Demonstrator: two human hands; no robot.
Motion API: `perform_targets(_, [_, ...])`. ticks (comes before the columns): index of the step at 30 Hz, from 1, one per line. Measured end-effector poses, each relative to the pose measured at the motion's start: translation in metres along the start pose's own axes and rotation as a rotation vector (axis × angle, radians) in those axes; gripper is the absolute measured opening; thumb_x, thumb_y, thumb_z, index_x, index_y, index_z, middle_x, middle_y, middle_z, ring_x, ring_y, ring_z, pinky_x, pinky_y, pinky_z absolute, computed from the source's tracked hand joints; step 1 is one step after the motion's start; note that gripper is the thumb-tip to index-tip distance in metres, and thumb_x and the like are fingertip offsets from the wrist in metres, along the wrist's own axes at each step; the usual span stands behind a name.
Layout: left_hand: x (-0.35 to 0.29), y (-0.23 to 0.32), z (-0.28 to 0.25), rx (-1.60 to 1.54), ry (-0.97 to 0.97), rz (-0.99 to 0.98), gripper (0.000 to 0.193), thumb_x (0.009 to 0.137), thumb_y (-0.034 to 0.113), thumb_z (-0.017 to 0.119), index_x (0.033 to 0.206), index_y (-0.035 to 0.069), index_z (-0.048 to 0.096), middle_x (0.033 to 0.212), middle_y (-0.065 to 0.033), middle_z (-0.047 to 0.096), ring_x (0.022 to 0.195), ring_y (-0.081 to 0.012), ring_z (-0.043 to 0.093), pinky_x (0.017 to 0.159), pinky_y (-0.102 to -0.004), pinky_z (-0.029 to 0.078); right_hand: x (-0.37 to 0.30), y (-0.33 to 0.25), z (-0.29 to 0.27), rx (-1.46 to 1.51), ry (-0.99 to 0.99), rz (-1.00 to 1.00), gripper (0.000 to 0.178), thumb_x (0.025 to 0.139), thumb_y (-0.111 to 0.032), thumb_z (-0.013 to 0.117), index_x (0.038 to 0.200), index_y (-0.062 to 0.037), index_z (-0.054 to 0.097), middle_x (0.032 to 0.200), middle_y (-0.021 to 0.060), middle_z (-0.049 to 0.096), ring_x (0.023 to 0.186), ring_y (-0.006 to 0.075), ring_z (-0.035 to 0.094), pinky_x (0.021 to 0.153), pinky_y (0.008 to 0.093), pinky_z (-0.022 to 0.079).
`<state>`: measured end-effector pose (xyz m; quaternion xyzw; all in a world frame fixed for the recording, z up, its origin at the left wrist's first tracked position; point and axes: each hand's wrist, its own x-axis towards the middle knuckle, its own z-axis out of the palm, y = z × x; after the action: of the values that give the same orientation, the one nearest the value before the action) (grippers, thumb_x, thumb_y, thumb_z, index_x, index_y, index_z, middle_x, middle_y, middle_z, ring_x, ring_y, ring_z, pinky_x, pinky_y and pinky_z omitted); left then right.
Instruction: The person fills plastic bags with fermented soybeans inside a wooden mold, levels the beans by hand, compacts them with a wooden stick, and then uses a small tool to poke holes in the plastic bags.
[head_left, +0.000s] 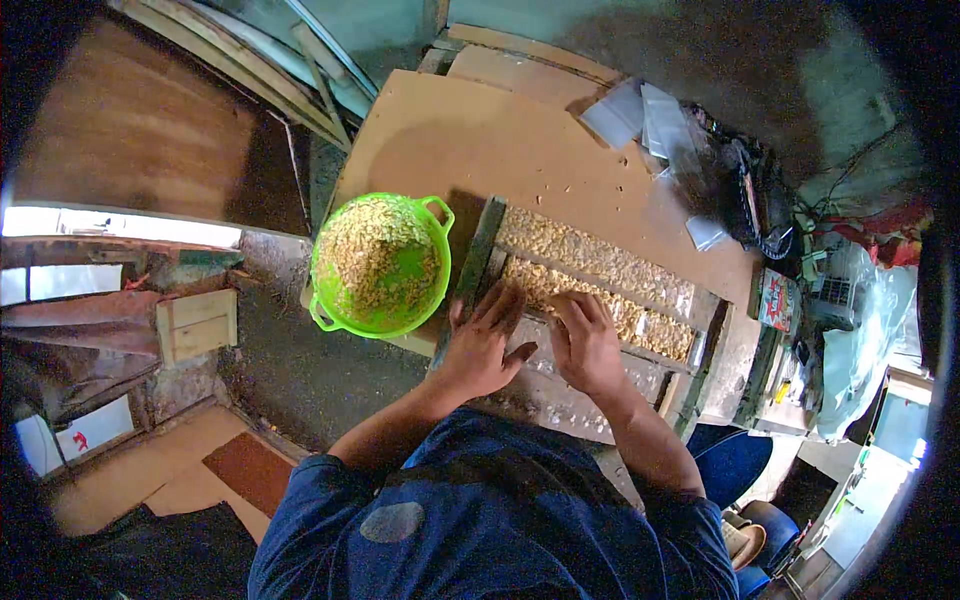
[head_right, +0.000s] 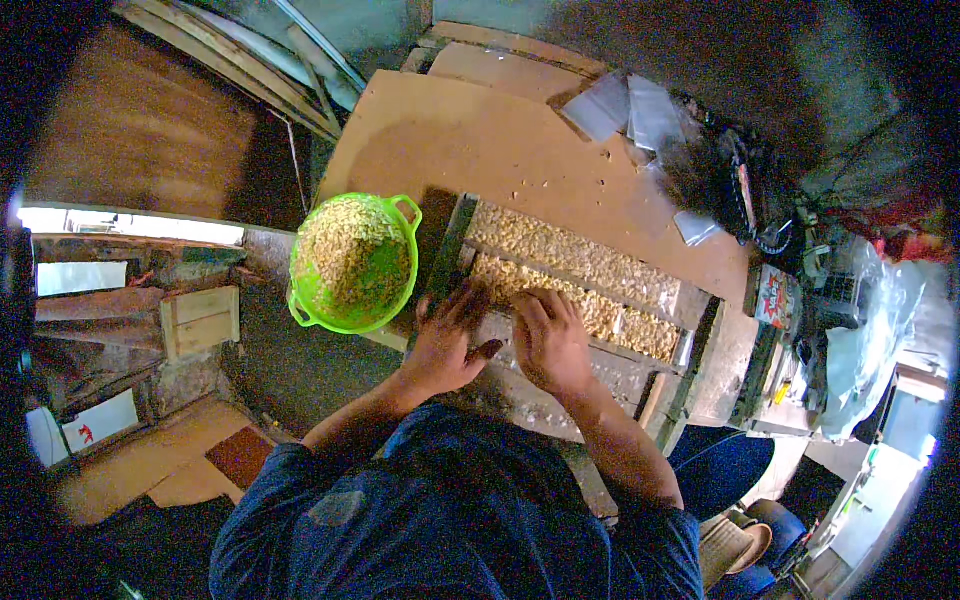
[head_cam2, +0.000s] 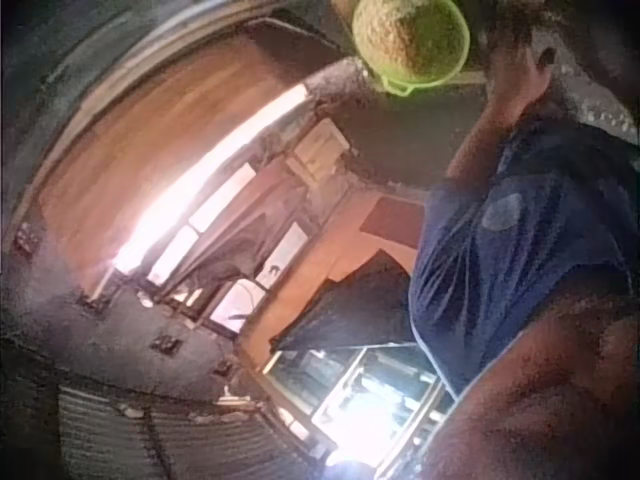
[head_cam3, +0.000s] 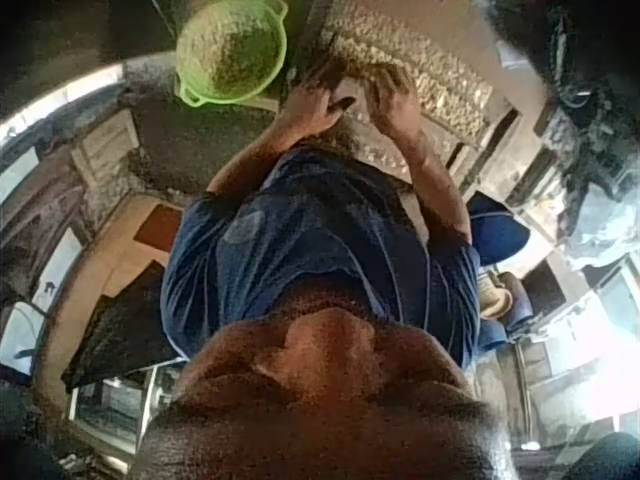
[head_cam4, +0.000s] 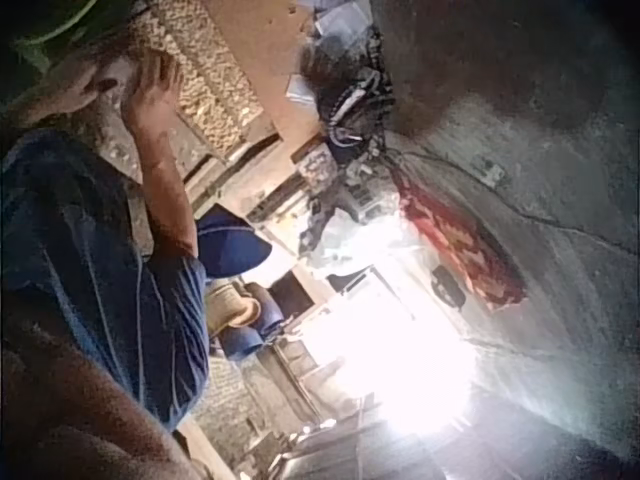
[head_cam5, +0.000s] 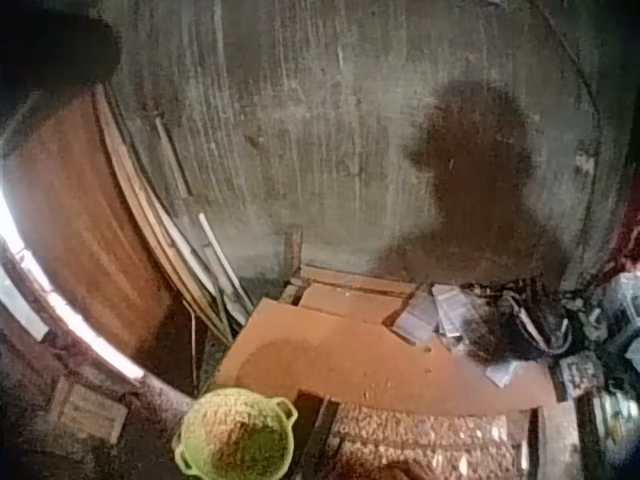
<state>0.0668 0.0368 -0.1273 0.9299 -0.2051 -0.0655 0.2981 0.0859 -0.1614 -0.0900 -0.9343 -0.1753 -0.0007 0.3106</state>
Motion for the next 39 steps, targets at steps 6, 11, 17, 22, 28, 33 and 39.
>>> perform_targets(6, [-0.005, -0.002, 0.009, 0.035, -0.059, 0.016, 0.069, 0.088, 0.038, 0.066, 0.143, 0.002, 0.046, 0.154, -0.0176, 0.039, 0.145, -0.0331, 0.034, 0.11, -0.0652, 0.02, 0.025, -0.005, 0.016, -0.145, -0.136, -0.125, 0.044, 0.095, -0.03, 0.056, 0.132, -0.007, 0.059, 0.135, 0.0141, 0.056, 0.13, 0.035, 0.047, 0.112, 0.0549, 0.031])
perform_targets(11, [-0.014, -0.007, -0.003, -0.003, -0.054, 0.11, 0.062, 0.088, 0.032, 0.065, 0.139, 0.002, 0.05, 0.153, -0.0214, 0.039, 0.145, -0.0356, 0.034, 0.11, -0.0643, 0.024, 0.025, 0.008, 0.027, -0.233, -0.205, -0.194, 0.052, 0.099, -0.046, 0.048, 0.133, -0.008, 0.059, 0.143, 0.0114, 0.052, 0.143, 0.0325, 0.035, 0.123, 0.0563, 0.013])
perform_targets(17, [-0.004, -0.017, -0.006, -0.32, 0.153, -0.017, 0.06, 0.095, 0.028, 0.058, 0.144, -0.002, 0.044, 0.154, -0.0254, 0.034, 0.142, -0.0477, 0.032, 0.117, -0.0554, 0.025, 0.017, 0.011, 0.025, -0.281, -0.233, -0.16, 0.048, 0.098, -0.04, 0.051, 0.132, -0.0064, 0.06, 0.143, 0.0145, 0.051, 0.143, 0.0317, 0.035, 0.122, 0.0564, 0.014])
perform_targets(22, [0.005, -0.022, 0.008, -0.095, 0.035, 0.074, 0.063, 0.098, 0.031, 0.055, 0.149, -0.002, 0.038, 0.158, -0.0259, 0.027, 0.146, -0.0501, 0.02, 0.119, -0.054, 0.022, 0.007, 0.014, 0.021, -0.205, -0.129, -0.096, 0.042, 0.095, -0.03, 0.058, 0.131, -0.0061, 0.06, 0.142, 0.0148, 0.052, 0.143, 0.0342, 0.036, 0.121, 0.0576, 0.017])
perform_targets(28, [0.005, -0.02, 0.005, -0.158, -0.042, 0.06, 0.065, 0.098, 0.033, 0.055, 0.152, 0.002, 0.036, 0.161, -0.0219, 0.025, 0.148, -0.0506, 0.013, 0.12, -0.0544, 0.019, -0.042, 0.04, 0.006, -0.237, 0.208, 0.28, 0.038, 0.093, -0.017, 0.062, 0.129, -0.0078, 0.059, 0.144, 0.0175, 0.047, 0.14, 0.0389, 0.037, 0.119, 0.0601, 0.017])
perform_targets(33, [0.004, -0.028, 0.01, -0.137, -0.025, 0.095, 0.064, 0.1, 0.035, 0.052, 0.155, 0.007, 0.033, 0.162, -0.0209, 0.023, 0.149, -0.0494, 0.011, 0.12, -0.0543, 0.017, -0.104, 0.08, -0.016, -0.477, 0.572, 0.77, 0.062, 0.093, -0.023, 0.064, 0.147, -0.0054, 0.039, 0.153, 0.0207, 0.036, 0.145, 0.0389, 0.028, 0.117, 0.0634, 0.01])
perform_targets(39, [0.006, -0.028, 0.008, -0.14, -0.057, 0.105, 0.064, 0.101, 0.037, 0.05, 0.155, 0.008, 0.032, 0.163, -0.0198, 0.023, 0.15, -0.0491, 0.01, 0.121, -0.0547, 0.015, -0.171, 0.131, -0.017, -0.249, 0.492, 1.095, 0.074, 0.093, -0.04, 0.065, 0.149, -0.0024, 0.034, 0.154, 0.0271, 0.032, 0.142, 0.0454, 0.03, 0.113, 0.0682, 0.014])
